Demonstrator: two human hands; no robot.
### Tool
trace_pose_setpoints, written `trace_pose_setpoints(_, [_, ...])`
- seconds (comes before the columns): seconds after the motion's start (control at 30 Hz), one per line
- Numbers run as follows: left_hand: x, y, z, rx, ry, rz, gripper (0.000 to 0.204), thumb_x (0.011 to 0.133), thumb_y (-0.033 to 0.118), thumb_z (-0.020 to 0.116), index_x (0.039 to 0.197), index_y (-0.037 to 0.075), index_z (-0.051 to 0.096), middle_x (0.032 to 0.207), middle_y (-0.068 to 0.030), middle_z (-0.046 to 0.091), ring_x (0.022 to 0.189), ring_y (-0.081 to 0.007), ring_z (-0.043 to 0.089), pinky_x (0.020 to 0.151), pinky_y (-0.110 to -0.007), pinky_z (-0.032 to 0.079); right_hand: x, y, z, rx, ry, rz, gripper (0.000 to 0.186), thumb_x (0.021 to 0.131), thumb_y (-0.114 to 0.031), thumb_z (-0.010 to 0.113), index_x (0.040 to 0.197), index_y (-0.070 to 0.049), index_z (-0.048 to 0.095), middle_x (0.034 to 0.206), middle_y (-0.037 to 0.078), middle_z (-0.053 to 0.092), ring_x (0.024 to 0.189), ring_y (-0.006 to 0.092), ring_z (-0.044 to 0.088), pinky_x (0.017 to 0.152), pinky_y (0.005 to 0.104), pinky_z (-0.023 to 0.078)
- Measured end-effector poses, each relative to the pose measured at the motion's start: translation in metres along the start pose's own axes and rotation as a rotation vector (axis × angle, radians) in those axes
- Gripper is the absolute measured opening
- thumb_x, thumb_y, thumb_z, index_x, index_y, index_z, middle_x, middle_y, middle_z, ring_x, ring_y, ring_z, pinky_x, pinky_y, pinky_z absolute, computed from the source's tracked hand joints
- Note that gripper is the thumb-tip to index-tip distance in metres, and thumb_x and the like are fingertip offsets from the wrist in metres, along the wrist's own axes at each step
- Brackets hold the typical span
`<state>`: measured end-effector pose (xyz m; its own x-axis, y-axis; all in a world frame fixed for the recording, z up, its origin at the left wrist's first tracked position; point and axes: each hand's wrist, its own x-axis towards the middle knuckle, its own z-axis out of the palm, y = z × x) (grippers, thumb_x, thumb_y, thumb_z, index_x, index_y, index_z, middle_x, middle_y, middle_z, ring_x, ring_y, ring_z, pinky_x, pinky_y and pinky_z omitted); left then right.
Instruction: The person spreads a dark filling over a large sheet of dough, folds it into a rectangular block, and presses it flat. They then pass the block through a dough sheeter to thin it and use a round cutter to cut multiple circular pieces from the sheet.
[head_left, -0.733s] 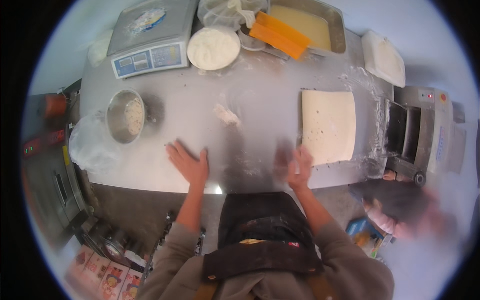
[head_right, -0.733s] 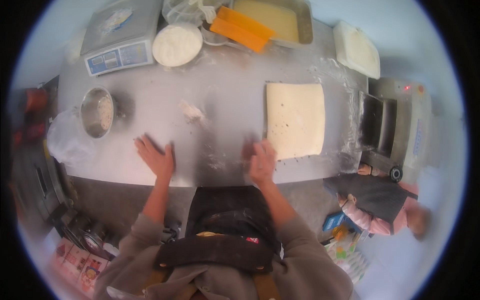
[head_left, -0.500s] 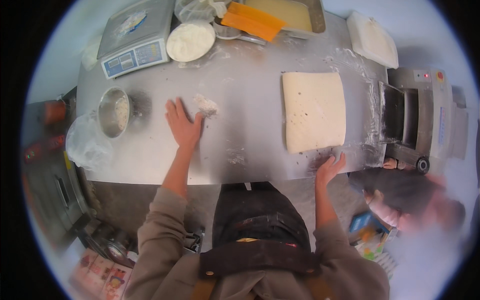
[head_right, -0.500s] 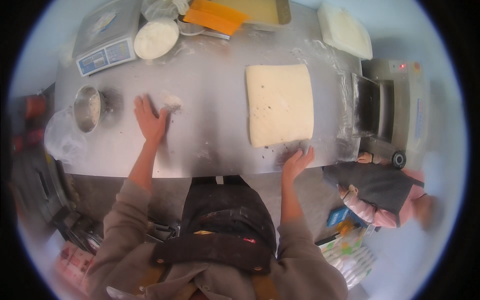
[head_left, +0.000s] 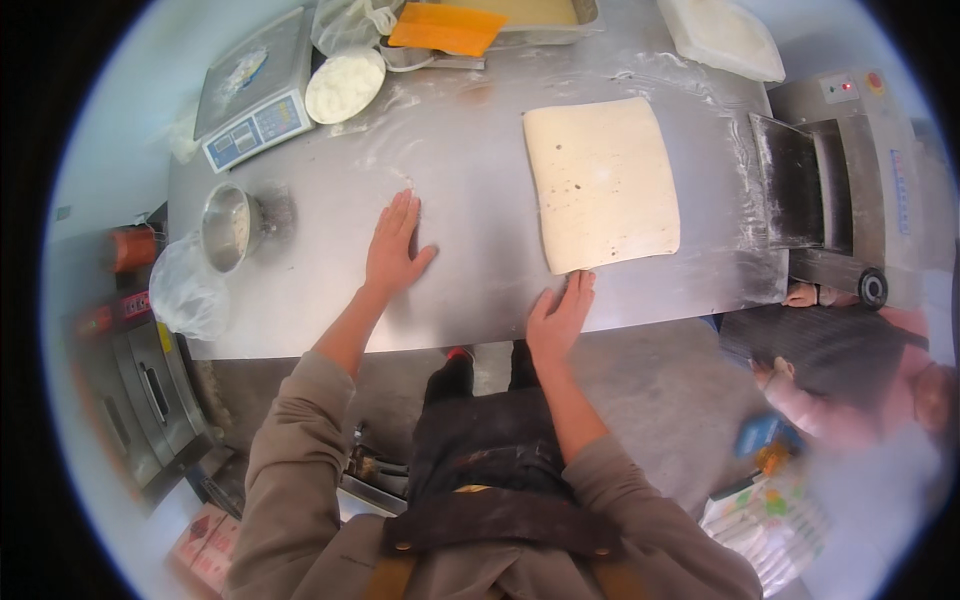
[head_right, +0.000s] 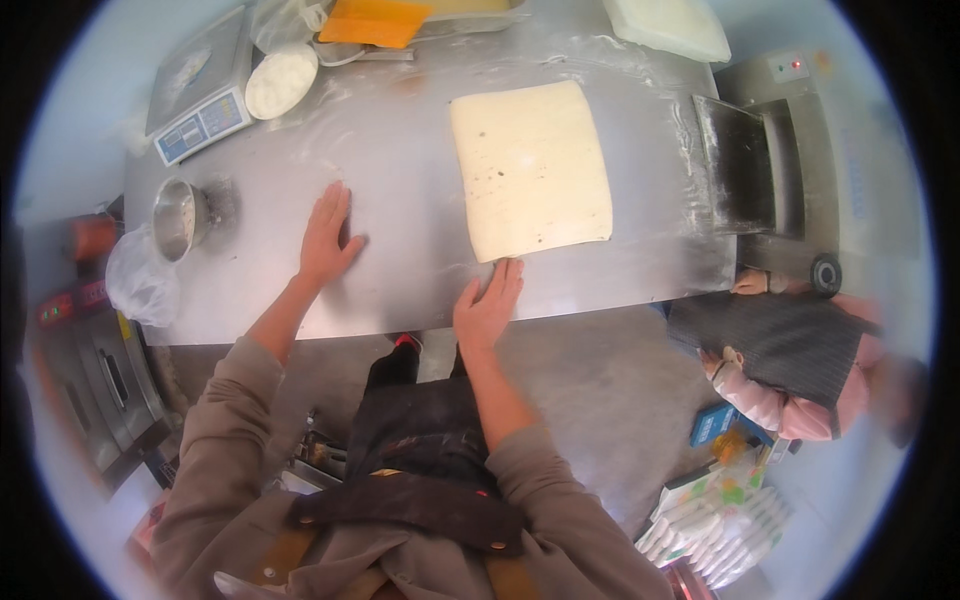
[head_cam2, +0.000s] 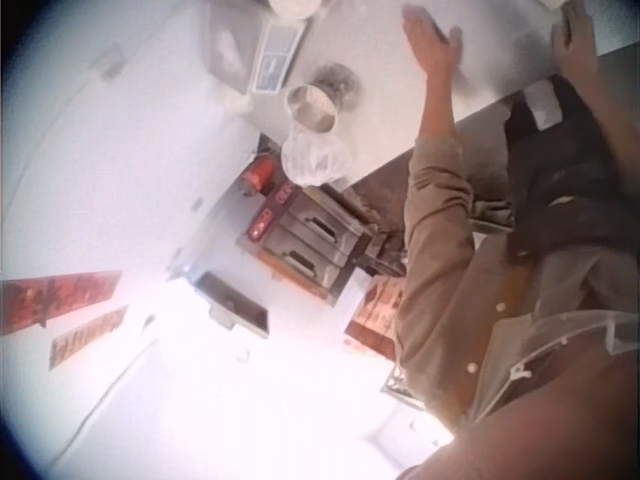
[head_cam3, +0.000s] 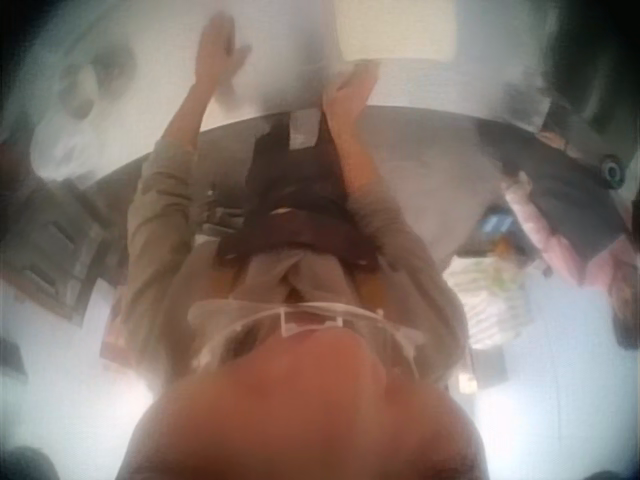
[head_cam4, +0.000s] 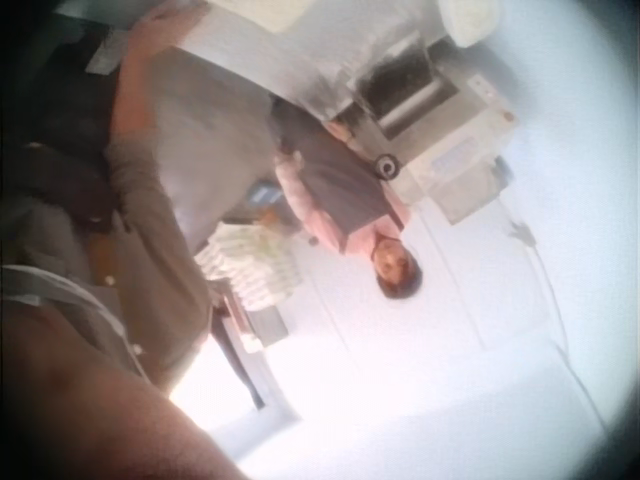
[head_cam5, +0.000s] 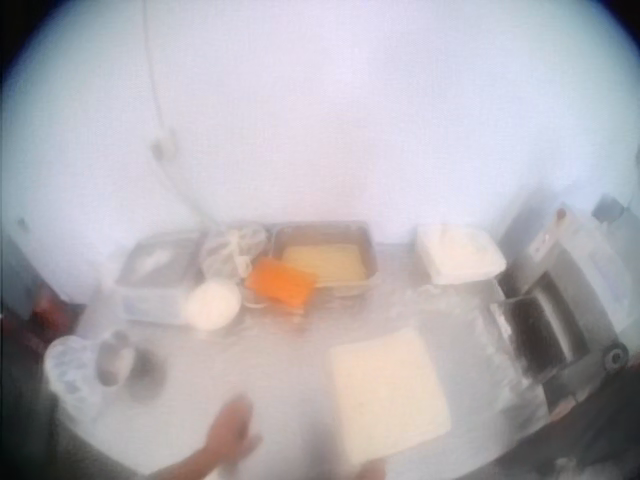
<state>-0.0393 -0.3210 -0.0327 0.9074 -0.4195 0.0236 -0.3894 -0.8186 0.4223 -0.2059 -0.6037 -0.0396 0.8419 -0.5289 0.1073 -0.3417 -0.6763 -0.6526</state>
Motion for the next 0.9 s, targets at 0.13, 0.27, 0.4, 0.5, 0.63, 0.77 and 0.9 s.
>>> trace_pose_setpoints(0.13, [-0.019,-0.014,-0.011,-0.042,-0.081,0.095,0.093,0.092,0.032,0.079,0.171,0.005,0.038,0.178,-0.0198,0.035,0.166,-0.0365,0.031,0.136,-0.052,0.024,-0.031,-0.048,0.034,-0.033,-0.047,0.027,0.072,0.103,-0.018,0.065,0.161,0.014,0.039,0.168,0.034,0.04,0.16,0.0506,0.033,0.133,0.0597,0.027])
trace_pose_setpoints(0.27, [-0.043,-0.036,-0.031,-0.185,-0.057,0.163,0.092,0.091,0.026,0.078,0.171,0.007,0.038,0.178,-0.0198,0.034,0.166,-0.037,0.031,0.136,-0.052,0.025,-0.064,-0.108,0.078,-0.067,-0.098,0.028,0.079,0.103,-0.022,0.066,0.163,0.017,0.033,0.169,0.035,0.037,0.162,0.0491,0.03,0.135,0.0578,0.024])
trace_pose_setpoints(0.4, [-0.09,-0.068,-0.053,-0.34,0.184,0.009,0.082,0.093,0.018,0.075,0.168,0.006,0.044,0.176,-0.0215,0.038,0.164,-0.0381,0.035,0.135,-0.052,0.026,-0.049,-0.158,0.124,-0.089,-0.03,-0.068,0.082,0.104,-0.027,0.067,0.164,0.017,0.032,0.17,0.036,0.035,0.162,0.0497,0.029,0.135,0.0567,0.023])
trace_pose_setpoints(0.5, [-0.15,-0.074,-0.061,-0.512,0.373,-0.176,0.066,0.096,0.012,0.069,0.16,0.002,0.054,0.168,-0.0222,0.05,0.156,-0.0383,0.048,0.13,-0.05,0.036,-0.005,-0.179,0.154,-0.066,-0.046,-0.192,0.083,0.105,-0.031,0.067,0.162,0.018,0.033,0.169,0.038,0.036,0.161,0.0501,0.031,0.134,0.0566,0.024])
trace_pose_setpoints(0.63, [-0.246,-0.05,-0.059,-1.299,0.259,-0.706,0.049,0.112,0.023,0.051,0.148,-0.007,0.063,0.155,-0.0251,0.063,0.145,-0.0374,0.061,0.124,-0.048,0.045,0.019,-0.199,0.18,-0.004,-0.313,-0.556,0.076,0.104,-0.029,0.069,0.16,0.014,0.042,0.164,0.035,0.045,0.157,0.0489,0.039,0.132,0.0547,0.029])
trace_pose_setpoints(0.77, [-0.295,-0.034,-0.029,-2.166,-0.187,-1.123,0.061,0.118,0.035,0.036,0.157,-0.009,0.052,0.159,-0.0302,0.057,0.151,-0.0399,0.055,0.128,-0.051,0.042,0.029,-0.19,0.171,0.201,-0.659,-0.791,0.062,0.103,-0.022,0.069,0.157,0.004,0.053,0.159,0.027,0.055,0.153,0.0484,0.046,0.132,0.0532,0.031])
trace_pose_setpoints(0.9, [-0.284,-0.06,0.018,-2.658,-0.4,-1.148,0.067,0.118,0.038,0.032,0.166,-0.009,0.036,0.171,-0.0318,0.04,0.159,-0.0447,0.043,0.13,-0.055,0.038,0.074,-0.148,0.135,-0.059,-0.263,-0.709,0.057,0.1,-0.016,0.068,0.153,0.002,0.058,0.159,0.025,0.057,0.153,0.0461,0.047,0.13,0.0523,0.033])
